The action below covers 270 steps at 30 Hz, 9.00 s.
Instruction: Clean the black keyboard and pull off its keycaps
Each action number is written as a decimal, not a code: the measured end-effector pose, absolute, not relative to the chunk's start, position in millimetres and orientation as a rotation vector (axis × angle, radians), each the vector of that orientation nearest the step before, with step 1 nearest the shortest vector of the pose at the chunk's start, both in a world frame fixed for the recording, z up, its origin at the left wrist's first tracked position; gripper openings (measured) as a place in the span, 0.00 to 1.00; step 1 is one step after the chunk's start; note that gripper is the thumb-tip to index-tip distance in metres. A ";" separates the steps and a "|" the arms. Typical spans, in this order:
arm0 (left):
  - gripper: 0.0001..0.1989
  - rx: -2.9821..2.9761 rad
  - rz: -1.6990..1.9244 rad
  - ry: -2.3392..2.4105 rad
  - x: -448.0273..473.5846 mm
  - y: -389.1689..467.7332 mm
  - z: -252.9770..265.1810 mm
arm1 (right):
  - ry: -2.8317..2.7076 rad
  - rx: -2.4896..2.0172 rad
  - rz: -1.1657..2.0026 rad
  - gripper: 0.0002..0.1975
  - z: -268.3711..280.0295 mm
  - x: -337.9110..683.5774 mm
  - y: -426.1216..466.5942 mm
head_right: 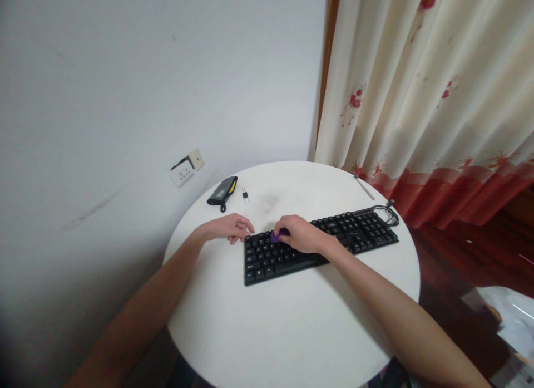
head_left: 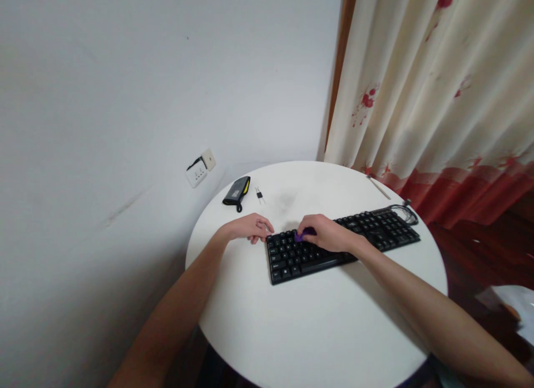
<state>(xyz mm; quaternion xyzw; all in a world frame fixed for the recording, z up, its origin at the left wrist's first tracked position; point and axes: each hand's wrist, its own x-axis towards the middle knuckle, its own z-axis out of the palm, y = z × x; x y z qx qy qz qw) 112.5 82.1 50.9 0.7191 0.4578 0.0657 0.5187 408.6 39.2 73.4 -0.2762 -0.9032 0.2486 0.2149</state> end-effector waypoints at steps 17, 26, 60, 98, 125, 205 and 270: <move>0.19 1.727 0.160 1.093 110.8 84.0 48.2 | -2.789 -0.369 1.065 0.07 89.3 409.0 18.8; 0.19 1.734 0.151 1.099 110.3 85.3 47.1 | -2.666 -0.639 0.824 0.09 80.9 407.1 26.7; 0.19 1.740 0.155 1.081 110.1 85.0 48.1 | -2.828 -0.629 1.122 0.09 88.0 430.5 33.6; 0.18 1.731 0.150 1.103 112.0 83.9 49.9 | -2.881 -0.621 1.174 0.07 96.3 432.3 23.9; 0.19 1.751 0.140 1.113 114.0 82.0 52.6 | -2.476 -1.097 0.636 0.08 82.1 453.0 71.4; 0.21 1.786 0.112 1.074 113.9 87.1 52.4 | -2.171 -1.307 0.361 0.17 19.1 428.0 -90.6; 0.23 1.799 0.106 1.065 113.7 86.2 52.7 | -2.076 -1.430 0.196 0.14 35.1 445.5 -42.8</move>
